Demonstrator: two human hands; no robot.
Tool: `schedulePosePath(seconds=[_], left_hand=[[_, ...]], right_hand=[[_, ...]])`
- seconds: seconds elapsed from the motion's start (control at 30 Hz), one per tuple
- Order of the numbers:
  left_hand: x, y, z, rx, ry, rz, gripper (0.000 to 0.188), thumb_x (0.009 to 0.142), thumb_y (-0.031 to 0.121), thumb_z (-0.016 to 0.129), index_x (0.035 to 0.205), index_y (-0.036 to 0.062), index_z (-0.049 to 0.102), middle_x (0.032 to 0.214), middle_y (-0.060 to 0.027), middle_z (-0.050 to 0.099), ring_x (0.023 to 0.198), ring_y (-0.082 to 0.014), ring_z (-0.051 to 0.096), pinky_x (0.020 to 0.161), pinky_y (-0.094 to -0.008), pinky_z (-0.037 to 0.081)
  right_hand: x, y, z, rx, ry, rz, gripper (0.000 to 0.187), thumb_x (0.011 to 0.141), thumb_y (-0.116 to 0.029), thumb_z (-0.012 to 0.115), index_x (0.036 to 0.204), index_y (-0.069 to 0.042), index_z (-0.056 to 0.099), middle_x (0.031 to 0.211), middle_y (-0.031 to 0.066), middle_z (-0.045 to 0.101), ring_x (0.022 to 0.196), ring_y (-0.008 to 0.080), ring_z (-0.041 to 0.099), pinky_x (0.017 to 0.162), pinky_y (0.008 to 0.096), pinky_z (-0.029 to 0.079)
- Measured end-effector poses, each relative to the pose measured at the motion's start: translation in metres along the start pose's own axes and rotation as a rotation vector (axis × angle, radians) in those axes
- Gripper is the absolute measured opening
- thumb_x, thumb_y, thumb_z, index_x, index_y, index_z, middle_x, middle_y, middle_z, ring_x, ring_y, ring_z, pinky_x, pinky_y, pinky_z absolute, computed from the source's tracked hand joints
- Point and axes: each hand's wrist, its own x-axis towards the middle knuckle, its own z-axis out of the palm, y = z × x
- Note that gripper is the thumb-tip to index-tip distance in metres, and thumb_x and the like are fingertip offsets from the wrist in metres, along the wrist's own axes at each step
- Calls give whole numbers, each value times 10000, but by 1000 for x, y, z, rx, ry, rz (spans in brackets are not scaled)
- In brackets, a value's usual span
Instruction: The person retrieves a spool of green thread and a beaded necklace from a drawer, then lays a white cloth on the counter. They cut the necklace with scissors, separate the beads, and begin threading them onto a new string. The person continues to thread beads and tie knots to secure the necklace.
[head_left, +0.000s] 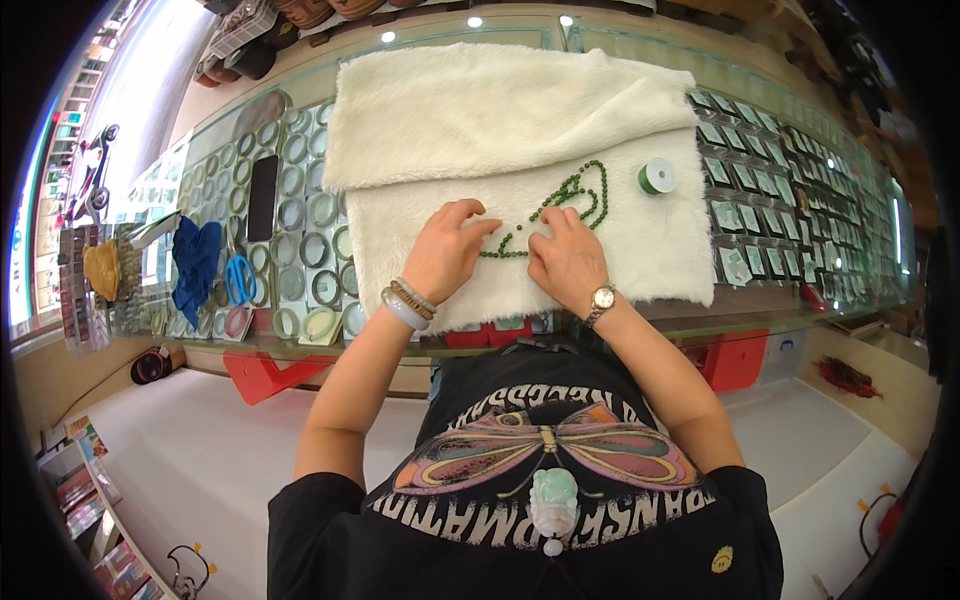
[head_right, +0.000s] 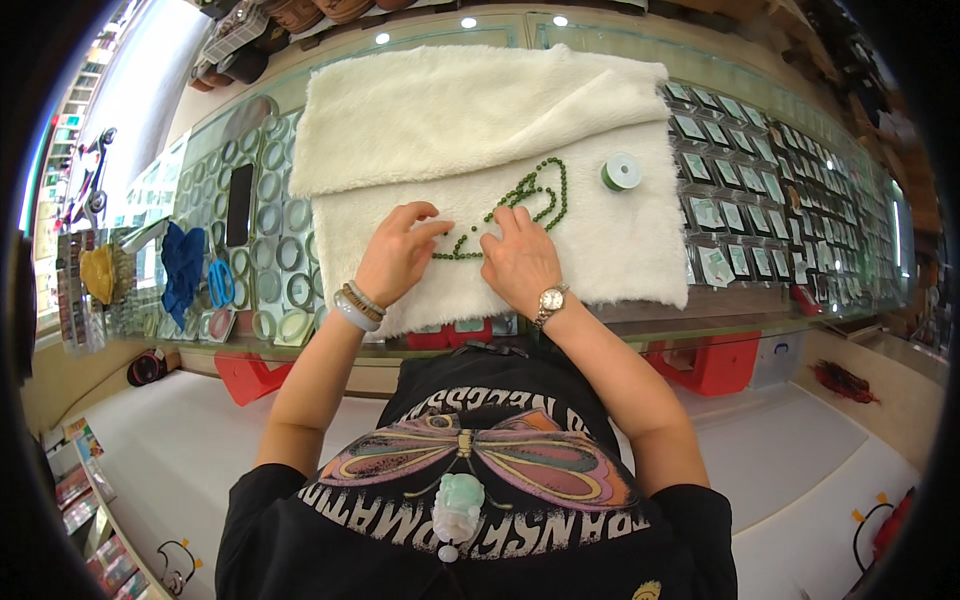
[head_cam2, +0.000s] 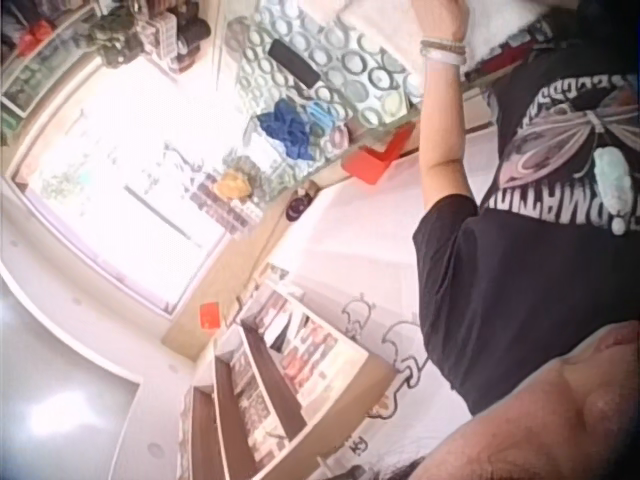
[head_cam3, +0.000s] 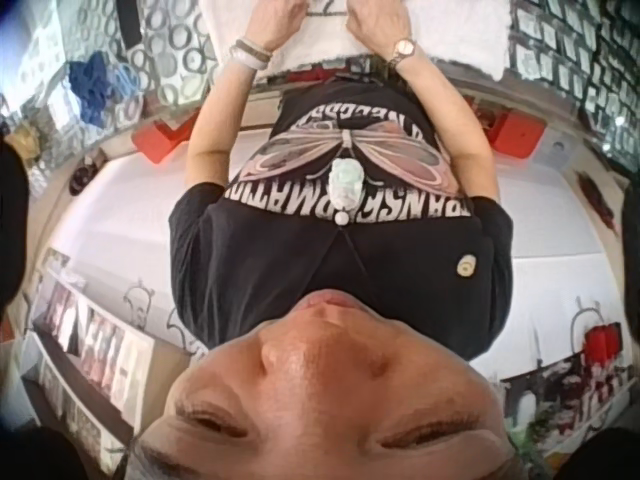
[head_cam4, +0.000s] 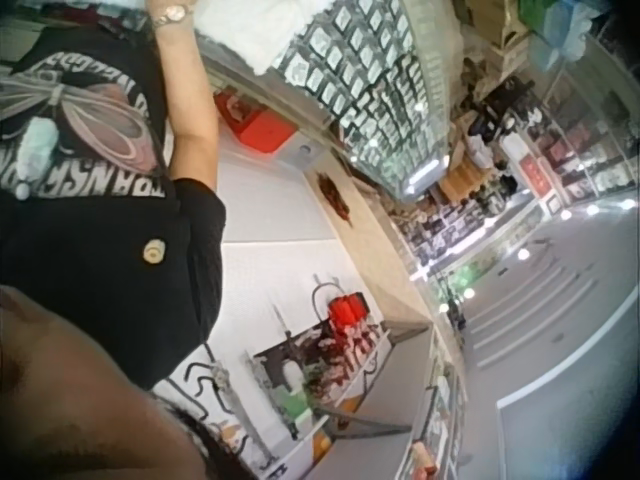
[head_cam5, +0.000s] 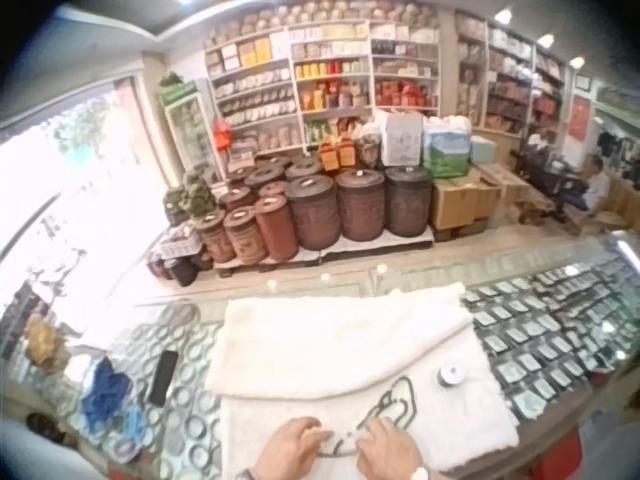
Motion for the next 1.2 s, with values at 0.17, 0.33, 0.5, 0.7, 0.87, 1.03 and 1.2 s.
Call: schedulePosePath(seconds=[0.17, 0.33, 0.5, 0.7, 0.87, 1.03, 1.2], left_hand=[[4, -1, 15, 28, -12, -40, 190, 734, 26, 693, 919, 67, 713, 954, -85, 609, 903, -291, 588, 821, -402, 481], [-24, -4, 9, -357, 391, -368, 98, 824, 14, 709, 918, 15, 737, 911, -85, 671, 783, -148, 630, 686, -256, 494], [-53, -13, -11, -689, 423, -688, 113, 874, 50, 694, 949, -31, 716, 896, -41, 678, 792, -85, 611, 687, -226, 493], [-64, -16, -9, -1073, 406, -842, 139, 947, 101, 620, 1012, -19, 649, 969, -97, 691, 806, -115, 634, 725, -235, 514], [-63, -16, -6, -1368, 387, -793, 115, 1003, 129, 521, 1015, 27, 574, 1060, -148, 674, 881, -162, 665, 769, -272, 541], [-63, -15, -9, -1499, 350, -775, 147, 1029, 158, 462, 1020, 40, 550, 1095, -171, 662, 917, -188, 673, 808, -303, 553], [-64, -15, -10, -1567, 345, -787, 163, 1037, 167, 441, 1025, 41, 544, 1107, -171, 655, 932, -196, 668, 829, -313, 551]], right_hand=[[-6, -6, -26, 129, 30, -67, 64, 694, -90, 658, 722, -46, 621, 1341, 181, 491, 1133, 346, 497, 909, 415, 454], [-24, -10, -41, 249, 55, 12, 62, 726, -88, 679, 739, -65, 624, 1264, 176, 545, 1092, 337, 519, 912, 390, 445], [-44, -11, -46, 486, -159, 410, 70, 772, -95, 667, 760, -37, 629, 906, 89, 681, 718, 239, 616, 670, 333, 508], [-51, -1, -29, 944, -184, 636, 71, 877, -65, 657, 866, 2, 636, 710, 3, 630, 606, 41, 569, 538, 204, 479], [-54, 6, -20, 969, -189, 580, 66, 901, -60, 639, 894, 5, 639, 744, -7, 641, 619, 33, 572, 544, 193, 487], [-53, 4, -20, 941, -204, 570, 107, 907, -86, 643, 949, 10, 665, 742, -7, 648, 612, 26, 562, 539, 194, 480], [-52, 1, -24, 914, -198, 542, 138, 906, -98, 647, 967, 17, 692, 715, -9, 651, 597, 20, 538, 527, 188, 438]])
